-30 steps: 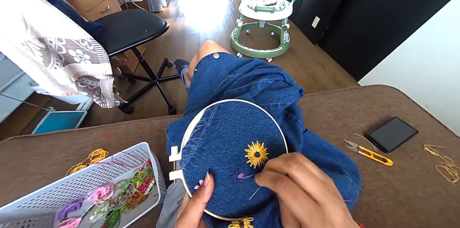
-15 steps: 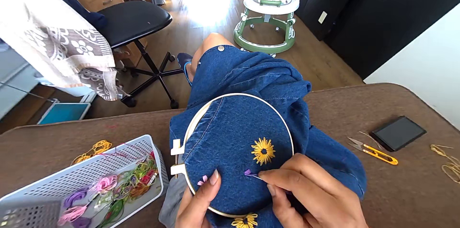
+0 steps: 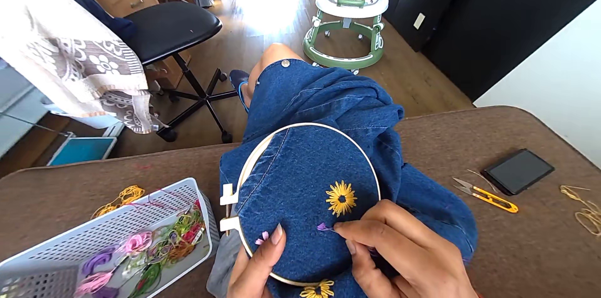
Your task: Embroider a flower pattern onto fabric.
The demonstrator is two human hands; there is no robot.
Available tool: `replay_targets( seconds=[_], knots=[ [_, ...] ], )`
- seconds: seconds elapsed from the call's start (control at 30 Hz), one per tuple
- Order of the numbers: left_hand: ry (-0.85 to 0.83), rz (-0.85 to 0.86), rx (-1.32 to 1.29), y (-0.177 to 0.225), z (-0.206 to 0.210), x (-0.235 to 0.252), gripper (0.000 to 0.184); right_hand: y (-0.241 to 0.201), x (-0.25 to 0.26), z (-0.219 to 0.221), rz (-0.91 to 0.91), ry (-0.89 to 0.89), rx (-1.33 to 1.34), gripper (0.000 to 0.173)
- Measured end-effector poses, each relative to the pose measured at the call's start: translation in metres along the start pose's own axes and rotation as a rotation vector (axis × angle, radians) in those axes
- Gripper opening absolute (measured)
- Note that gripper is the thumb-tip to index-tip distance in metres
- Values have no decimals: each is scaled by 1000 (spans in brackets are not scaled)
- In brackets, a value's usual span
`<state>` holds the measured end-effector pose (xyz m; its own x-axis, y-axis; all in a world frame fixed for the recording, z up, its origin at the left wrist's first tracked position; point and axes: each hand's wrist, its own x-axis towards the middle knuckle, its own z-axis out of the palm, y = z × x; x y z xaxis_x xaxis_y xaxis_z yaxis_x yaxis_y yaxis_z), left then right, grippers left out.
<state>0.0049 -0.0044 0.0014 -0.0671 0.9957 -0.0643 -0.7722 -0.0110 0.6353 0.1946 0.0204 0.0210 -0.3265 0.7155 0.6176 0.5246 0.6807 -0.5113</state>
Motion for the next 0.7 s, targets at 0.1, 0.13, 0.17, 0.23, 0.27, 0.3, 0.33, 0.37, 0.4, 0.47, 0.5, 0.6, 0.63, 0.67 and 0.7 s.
replay_targets(
  seconds=[0.1, 0.13, 0.17, 0.23, 0.27, 0.3, 0.33, 0.37, 0.4, 0.47, 0.5, 0.6, 0.63, 0.67, 0.7],
  knots=[
    [13, 9, 11, 0, 1, -1, 18, -1, 0, -1, 5, -2, 6, 14],
    [16, 13, 19, 1, 2, -1, 19, -1, 0, 0, 6, -2, 6, 14],
    [16, 17, 29, 1, 2, -2, 19, -1, 0, 0, 9, -2, 5, 14],
    [13, 32, 52, 1, 3, -3, 18, -2, 1, 0, 16, -2, 4, 14],
    [6, 45, 60, 0, 2, -3, 17, -2, 1, 0, 18, -4, 5, 14],
    [-7, 61, 70, 0, 1, -4, 16, -3, 1, -1, 20, -7, 7, 14],
    [-22, 80, 82, -1, 1, -4, 16, -4, 1, -1, 20, -10, 9, 14],
    [-38, 100, 97, -1, 0, -4, 16, -5, 2, -2, 21, -16, 12, 14],
    [-47, 116, 118, -1, 1, -4, 17, -6, 2, -3, 22, -23, 14, 14],
    [-38, 135, 159, -1, 2, -5, 18, -7, 3, -4, 22, -30, 15, 14],
    [-28, 130, 161, 0, 3, -5, 18, -8, 3, -4, 23, -33, 14, 14],
    [2, 75, 114, 1, 2, -4, 17, -8, 3, -4, 27, -36, 7, 14],
    [3, 65, 105, 1, 2, -3, 17, -8, 4, -4, 28, -36, 6, 15],
    [0, 62, 96, 1, 1, -3, 17, -7, 4, -3, 28, -36, 5, 15],
    [-1, 61, 88, 1, 1, -3, 18, -7, 4, -3, 28, -36, 6, 15]
  ],
)
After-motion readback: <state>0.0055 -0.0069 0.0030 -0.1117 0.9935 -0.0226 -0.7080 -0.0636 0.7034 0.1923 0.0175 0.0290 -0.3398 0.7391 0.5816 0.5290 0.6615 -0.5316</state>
